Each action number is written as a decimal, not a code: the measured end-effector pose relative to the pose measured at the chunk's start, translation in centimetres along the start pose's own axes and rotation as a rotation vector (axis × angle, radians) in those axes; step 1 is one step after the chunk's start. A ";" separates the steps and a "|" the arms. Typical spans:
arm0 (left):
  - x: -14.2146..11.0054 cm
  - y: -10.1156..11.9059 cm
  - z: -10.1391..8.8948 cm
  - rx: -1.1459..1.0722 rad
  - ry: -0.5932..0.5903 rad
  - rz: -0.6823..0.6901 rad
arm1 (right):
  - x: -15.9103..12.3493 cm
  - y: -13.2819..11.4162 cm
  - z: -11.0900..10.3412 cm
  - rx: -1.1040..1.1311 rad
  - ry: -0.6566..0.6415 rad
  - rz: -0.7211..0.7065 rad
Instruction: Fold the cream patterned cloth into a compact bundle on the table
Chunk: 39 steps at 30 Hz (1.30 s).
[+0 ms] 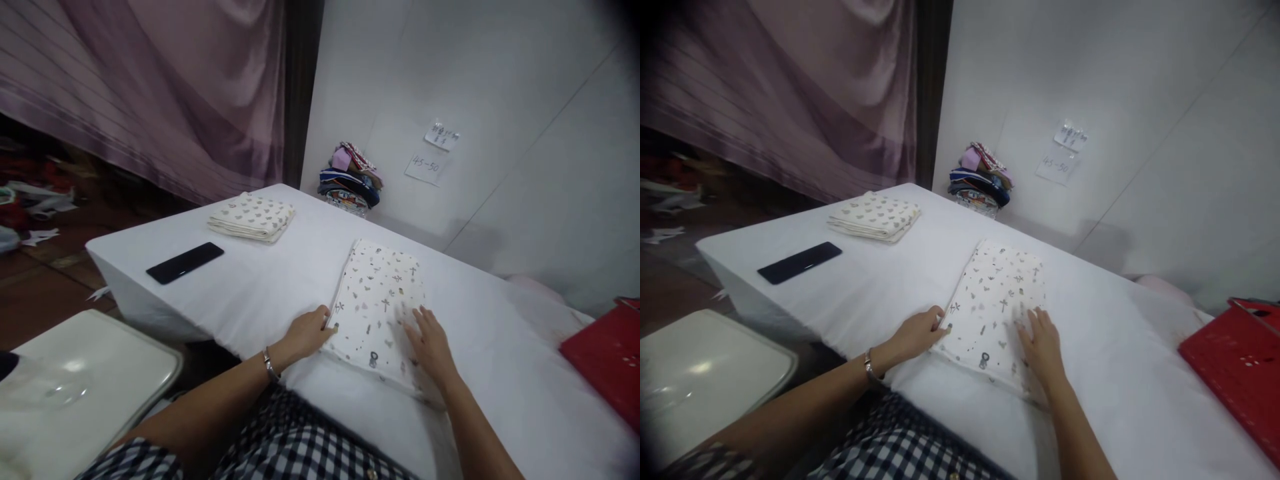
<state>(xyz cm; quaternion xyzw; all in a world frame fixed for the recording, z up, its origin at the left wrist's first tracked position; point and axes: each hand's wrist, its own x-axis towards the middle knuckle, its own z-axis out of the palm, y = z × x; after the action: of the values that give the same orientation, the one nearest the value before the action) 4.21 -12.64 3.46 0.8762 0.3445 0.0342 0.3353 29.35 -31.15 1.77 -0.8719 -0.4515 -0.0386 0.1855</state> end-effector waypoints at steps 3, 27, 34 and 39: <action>0.0 -0.2 0.0 -0.018 -0.016 0.010 | -1.2 3.4 1.5 -0.106 -0.130 0.146; -0.2 0.0 0.0 0.014 -0.014 0.007 | 4.9 -12.0 5.2 -0.043 -0.307 -0.342; 1.2 -0.4 -1.1 -0.041 -0.081 0.042 | 4.8 -11.3 6.0 -0.060 -0.318 -0.330; 4.9 -0.4 -2.2 -0.065 0.013 0.017 | 4.9 -11.4 6.0 -0.069 -0.330 -0.329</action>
<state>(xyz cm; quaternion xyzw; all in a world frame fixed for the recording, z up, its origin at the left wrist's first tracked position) 7.03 -8.08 4.06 0.8674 0.3379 0.0540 0.3612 22.52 -19.27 0.68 -0.7868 -0.6103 0.0592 0.0705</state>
